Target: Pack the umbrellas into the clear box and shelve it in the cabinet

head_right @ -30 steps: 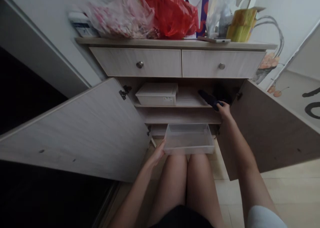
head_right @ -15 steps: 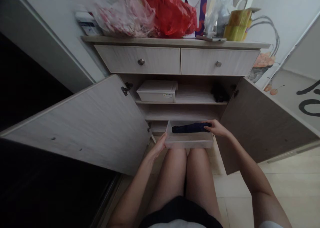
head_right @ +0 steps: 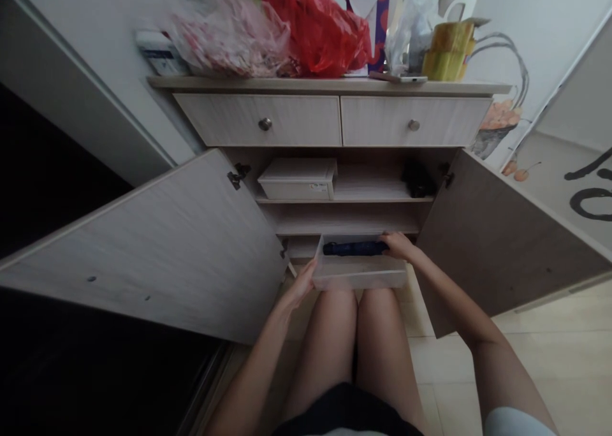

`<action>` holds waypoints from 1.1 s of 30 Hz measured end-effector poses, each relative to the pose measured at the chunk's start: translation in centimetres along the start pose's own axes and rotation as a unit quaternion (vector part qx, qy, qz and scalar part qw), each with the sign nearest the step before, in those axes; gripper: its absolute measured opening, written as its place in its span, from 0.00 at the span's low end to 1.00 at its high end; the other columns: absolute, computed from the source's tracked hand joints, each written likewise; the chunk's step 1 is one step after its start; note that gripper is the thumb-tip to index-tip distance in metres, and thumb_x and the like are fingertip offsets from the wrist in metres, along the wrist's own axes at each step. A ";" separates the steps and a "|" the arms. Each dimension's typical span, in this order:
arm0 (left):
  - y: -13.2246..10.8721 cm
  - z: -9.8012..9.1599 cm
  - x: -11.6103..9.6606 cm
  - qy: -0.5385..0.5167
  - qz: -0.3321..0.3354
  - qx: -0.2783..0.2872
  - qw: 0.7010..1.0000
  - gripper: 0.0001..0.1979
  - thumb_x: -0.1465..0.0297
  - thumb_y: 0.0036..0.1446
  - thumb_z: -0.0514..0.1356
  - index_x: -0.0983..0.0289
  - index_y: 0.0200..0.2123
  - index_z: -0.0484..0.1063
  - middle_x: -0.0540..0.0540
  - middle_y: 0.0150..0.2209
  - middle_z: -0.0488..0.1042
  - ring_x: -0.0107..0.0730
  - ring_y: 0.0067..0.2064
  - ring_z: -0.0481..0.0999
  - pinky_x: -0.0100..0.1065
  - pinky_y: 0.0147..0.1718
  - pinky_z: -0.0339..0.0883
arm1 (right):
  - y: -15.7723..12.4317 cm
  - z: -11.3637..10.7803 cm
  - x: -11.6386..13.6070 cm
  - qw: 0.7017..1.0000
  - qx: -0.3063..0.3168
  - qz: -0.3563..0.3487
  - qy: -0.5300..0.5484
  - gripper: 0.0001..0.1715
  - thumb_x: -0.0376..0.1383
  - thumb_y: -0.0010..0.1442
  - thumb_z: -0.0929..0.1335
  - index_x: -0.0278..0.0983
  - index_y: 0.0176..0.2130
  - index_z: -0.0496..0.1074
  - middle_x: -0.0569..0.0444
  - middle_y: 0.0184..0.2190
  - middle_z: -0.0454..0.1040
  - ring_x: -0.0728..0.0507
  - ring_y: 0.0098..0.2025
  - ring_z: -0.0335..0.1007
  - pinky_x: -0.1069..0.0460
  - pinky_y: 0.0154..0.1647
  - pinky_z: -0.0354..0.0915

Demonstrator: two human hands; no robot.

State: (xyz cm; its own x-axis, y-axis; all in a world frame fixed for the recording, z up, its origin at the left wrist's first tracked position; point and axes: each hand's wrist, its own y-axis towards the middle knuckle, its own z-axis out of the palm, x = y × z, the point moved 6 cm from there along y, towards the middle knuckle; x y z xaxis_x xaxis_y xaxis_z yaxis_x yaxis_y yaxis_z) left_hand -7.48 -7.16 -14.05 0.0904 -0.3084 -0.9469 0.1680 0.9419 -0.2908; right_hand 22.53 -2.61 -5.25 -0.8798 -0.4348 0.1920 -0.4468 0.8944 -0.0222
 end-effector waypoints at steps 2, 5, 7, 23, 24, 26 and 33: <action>-0.3 0.1 -0.3 0.001 0.000 -0.003 1.000 0.29 0.51 0.59 0.59 0.60 0.59 0.70 0.58 0.57 0.74 0.43 0.57 0.74 0.39 0.52 0.69 | 1.3 -1.0 -1.2 0.999 0.002 0.010 0.036 0.18 0.38 0.56 0.73 0.40 0.47 0.77 0.49 0.47 0.77 0.40 0.48 0.74 0.52 0.47 0.66; -0.7 0.2 -0.8 0.005 0.005 0.000 1.000 0.30 0.52 0.60 0.58 0.61 0.60 0.68 0.59 0.60 0.72 0.44 0.60 0.70 0.39 0.53 0.68 | 3.2 -5.0 -5.6 0.983 -0.118 0.134 0.046 0.20 0.45 0.62 0.67 0.39 0.50 0.76 0.46 0.48 0.76 0.39 0.48 0.73 0.51 0.45 0.66; -0.8 0.1 -0.8 0.011 0.000 0.000 1.000 0.30 0.52 0.60 0.57 0.62 0.61 0.68 0.60 0.60 0.71 0.45 0.60 0.70 0.38 0.52 0.68 | 3.5 -8.2 -9.2 0.938 -0.227 0.264 -0.004 0.24 0.45 0.65 0.65 0.35 0.55 0.72 0.39 0.53 0.71 0.35 0.53 0.69 0.47 0.48 0.65; -0.1 -0.1 -1.0 0.010 0.025 0.011 1.000 0.32 0.50 0.58 0.58 0.61 0.61 0.67 0.60 0.63 0.68 0.47 0.64 0.65 0.43 0.59 0.62 | 6.6 -7.3 -14.6 0.870 -0.259 0.418 0.043 0.28 0.41 0.58 0.70 0.34 0.55 0.66 0.34 0.57 0.61 0.36 0.46 0.72 0.46 0.46 0.65; -0.1 -0.1 -0.9 0.011 0.017 0.009 1.000 0.32 0.51 0.58 0.58 0.61 0.61 0.68 0.60 0.62 0.68 0.47 0.63 0.66 0.42 0.58 0.63 | 6.4 -7.3 -14.5 0.866 -0.267 0.419 0.054 0.29 0.41 0.57 0.71 0.34 0.55 0.66 0.33 0.57 0.61 0.36 0.46 0.72 0.45 0.46 0.65; -0.2 0.0 -0.9 0.012 0.008 0.007 1.000 0.30 0.52 0.60 0.57 0.61 0.61 0.68 0.60 0.61 0.69 0.46 0.62 0.68 0.41 0.57 0.65 | 6.0 -7.6 -14.4 0.856 -0.289 0.419 0.087 0.28 0.38 0.54 0.72 0.33 0.53 0.68 0.34 0.54 0.64 0.36 0.47 0.71 0.44 0.48 0.65; 0.1 -0.4 -0.2 0.028 0.014 -0.007 0.999 0.28 0.52 0.61 0.56 0.59 0.60 0.69 0.59 0.57 0.74 0.44 0.59 0.70 0.41 0.53 0.67 | 2.5 -7.8 -14.1 0.705 -0.432 0.415 0.379 0.14 0.39 0.48 0.72 0.36 0.34 0.69 0.52 0.30 0.70 0.43 0.35 0.69 0.50 0.37 0.68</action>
State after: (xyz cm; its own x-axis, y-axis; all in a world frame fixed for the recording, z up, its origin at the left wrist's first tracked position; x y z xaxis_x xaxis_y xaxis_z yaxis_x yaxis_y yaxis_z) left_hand -7.84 -7.00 -13.92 0.0399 -0.2753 -0.9605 0.1518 0.9518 -0.2665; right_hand 35.12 6.58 -0.40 -0.2947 0.1645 0.9413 0.7253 0.6799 0.1083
